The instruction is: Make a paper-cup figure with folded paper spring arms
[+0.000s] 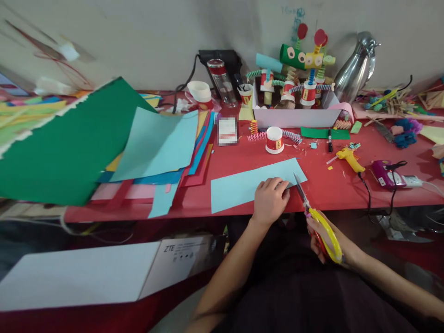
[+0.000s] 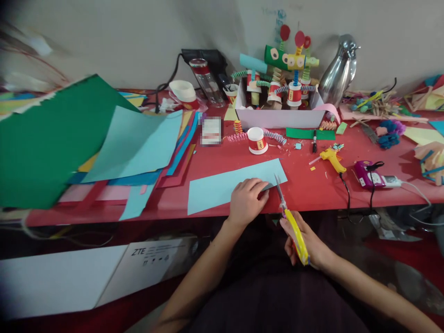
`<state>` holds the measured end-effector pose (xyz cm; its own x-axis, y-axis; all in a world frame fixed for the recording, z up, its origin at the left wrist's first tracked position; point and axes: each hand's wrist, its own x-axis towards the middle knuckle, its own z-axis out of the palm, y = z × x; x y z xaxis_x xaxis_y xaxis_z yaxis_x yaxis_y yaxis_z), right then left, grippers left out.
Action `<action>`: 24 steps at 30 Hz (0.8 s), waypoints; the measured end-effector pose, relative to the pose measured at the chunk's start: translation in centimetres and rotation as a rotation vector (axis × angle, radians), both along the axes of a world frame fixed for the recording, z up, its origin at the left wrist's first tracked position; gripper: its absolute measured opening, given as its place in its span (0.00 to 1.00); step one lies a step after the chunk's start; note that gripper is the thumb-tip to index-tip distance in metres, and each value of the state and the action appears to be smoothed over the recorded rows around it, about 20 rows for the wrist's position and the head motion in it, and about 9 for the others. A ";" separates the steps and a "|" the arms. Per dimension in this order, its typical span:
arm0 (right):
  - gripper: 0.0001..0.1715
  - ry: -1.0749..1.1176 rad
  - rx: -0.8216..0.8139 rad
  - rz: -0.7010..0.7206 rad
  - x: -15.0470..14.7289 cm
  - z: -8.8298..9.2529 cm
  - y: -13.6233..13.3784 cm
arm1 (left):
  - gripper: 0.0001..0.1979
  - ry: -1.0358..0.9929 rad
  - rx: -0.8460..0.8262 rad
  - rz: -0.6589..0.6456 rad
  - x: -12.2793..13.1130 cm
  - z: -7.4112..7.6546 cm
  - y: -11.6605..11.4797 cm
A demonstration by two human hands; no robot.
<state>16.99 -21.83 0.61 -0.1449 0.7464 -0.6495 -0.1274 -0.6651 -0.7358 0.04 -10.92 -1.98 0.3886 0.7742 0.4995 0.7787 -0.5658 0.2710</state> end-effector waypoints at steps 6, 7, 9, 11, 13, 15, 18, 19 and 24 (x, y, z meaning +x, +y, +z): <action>0.29 -0.067 0.014 0.052 0.2 0.0 -0.2 | 0.08 0.084 0.098 -0.023 0.6 0.1 0.3; 0.29 -0.073 0.013 0.067 0.2 0.1 -0.2 | 0.09 0.089 0.112 -0.029 0.7 0.0 0.3; 0.30 -0.083 0.005 0.099 0.3 0.2 -0.1 | 0.10 0.081 0.130 -0.035 0.7 -0.2 0.3; 0.30 -0.075 -0.007 0.098 0.2 0.5 0.0 | 0.11 0.058 0.137 -0.041 0.7 -0.3 0.4; 0.29 -0.036 -0.029 0.042 0.1 1.1 0.2 | 0.11 0.033 0.142 -0.051 0.6 -0.4 0.4; 0.30 0.020 -0.054 -0.029 0.0 1.7 0.5 | 0.11 0.008 0.156 -0.070 0.5 -0.5 0.3; 0.27 0.083 -0.101 -0.039 0.1 2.5 0.7 | 0.10 -0.030 0.163 -0.123 0.3 -0.6 0.1; 0.26 0.096 -0.111 -0.035 0.2 2.6 0.7 | 0.10 -0.037 0.158 -0.143 0.2 -0.6 0.1; 0.24 0.108 -0.146 -0.063 0.3 2.7 0.8 | 0.11 -0.044 0.189 -0.199 0.0 -0.7 -0.5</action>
